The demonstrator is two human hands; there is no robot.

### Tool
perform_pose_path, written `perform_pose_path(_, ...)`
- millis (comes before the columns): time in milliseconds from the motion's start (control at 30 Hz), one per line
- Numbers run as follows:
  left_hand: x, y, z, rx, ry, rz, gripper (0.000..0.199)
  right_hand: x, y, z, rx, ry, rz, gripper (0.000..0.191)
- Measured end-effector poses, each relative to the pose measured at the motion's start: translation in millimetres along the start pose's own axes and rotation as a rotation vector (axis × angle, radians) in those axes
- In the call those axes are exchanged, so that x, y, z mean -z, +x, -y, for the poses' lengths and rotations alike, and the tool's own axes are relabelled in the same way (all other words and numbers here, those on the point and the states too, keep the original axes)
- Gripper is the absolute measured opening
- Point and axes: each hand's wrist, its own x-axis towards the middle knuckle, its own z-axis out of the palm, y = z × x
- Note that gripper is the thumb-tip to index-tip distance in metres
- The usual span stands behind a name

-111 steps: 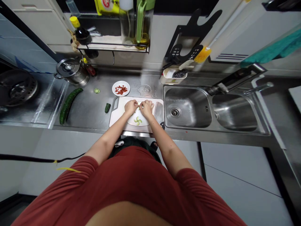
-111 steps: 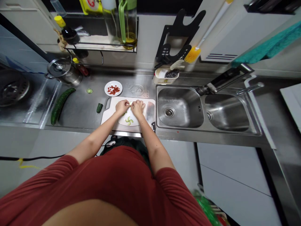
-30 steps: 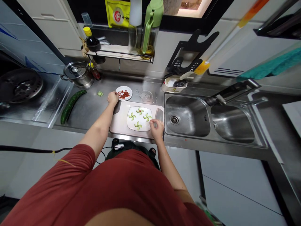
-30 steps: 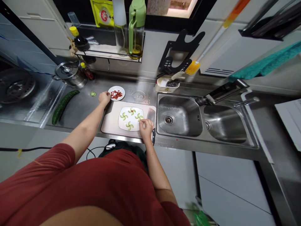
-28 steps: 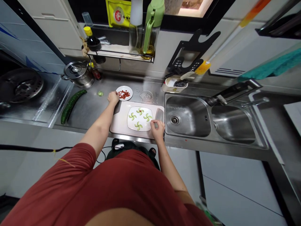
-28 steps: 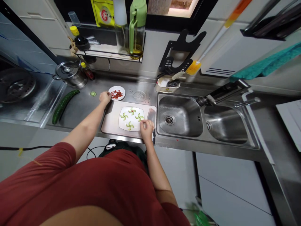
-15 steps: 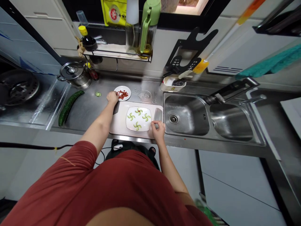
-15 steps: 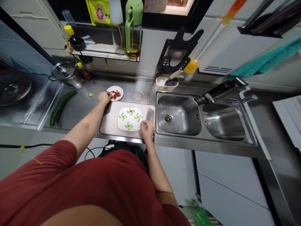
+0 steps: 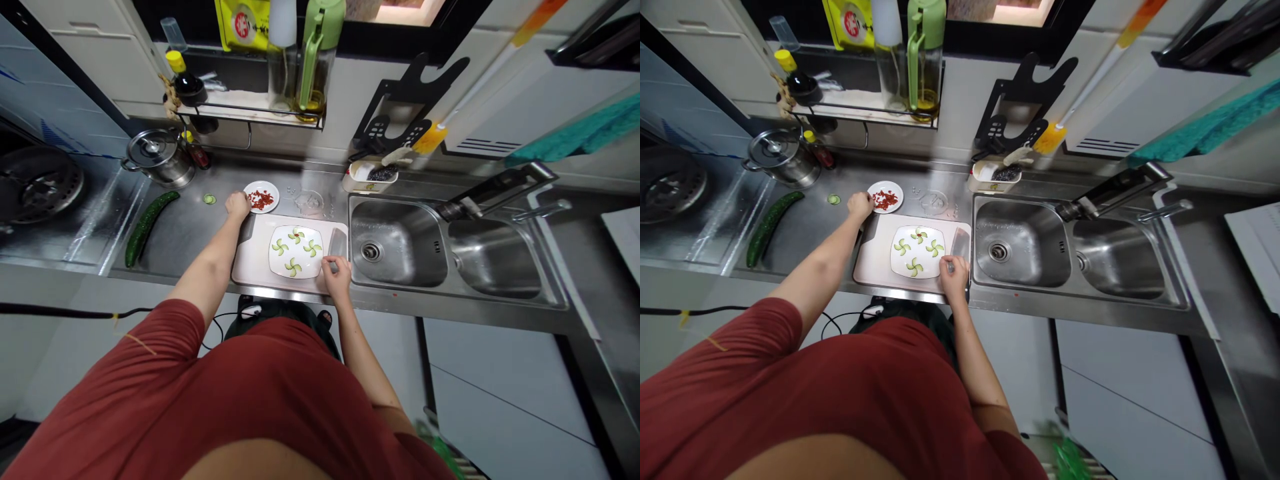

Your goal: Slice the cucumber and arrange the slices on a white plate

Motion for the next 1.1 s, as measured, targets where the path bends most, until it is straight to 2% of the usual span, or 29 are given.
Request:
perform_pose_path(100,-0.7,3.8,1.9,0.09,-0.188,-0.053,0.016,0.4,-0.3,1.2,-0.006,0.003,-0.002,0.014)
perform_pose_path(233,-0.7,6.0,-0.1,0.239,-0.651,-0.07,0.006,0.0,-0.3,3.0,-0.024,0.003,0.009,0.015)
perform_pose_path(333,2.0,2.5,-5.3,0.358,-1.049,0.041,0.006,-1.9,1.0,3.6,-0.017,0.01,0.021,0.015)
perform_pose_path(467,10.2,-8.7,-13.2,0.337,-1.396,0.271,0.015,-6.0,3.7,3.5,-0.023,0.035,0.041,0.015)
perform_pose_path(567,18.0,-18.3,-18.1,0.307,-1.454,0.304,0.012,-8.5,5.9,3.3,-0.026,0.061,0.06,0.015)
perform_pose_path(767,28.5,-30.2,-22.3,0.256,-1.413,0.28,0.006,-12.8,8.1,2.2,-0.044,0.115,0.084,0.015)
perform_pose_path(967,21.0,-32.7,-19.8,0.316,-1.434,0.233,0.006,-15.8,8.2,2.6,-0.072,0.145,0.095,0.016)
perform_pose_path(1100,13.8,-32.3,-16.1,0.325,-1.47,0.247,0.006,-15.2,7.2,1.4,-0.082,0.149,0.101,0.017)
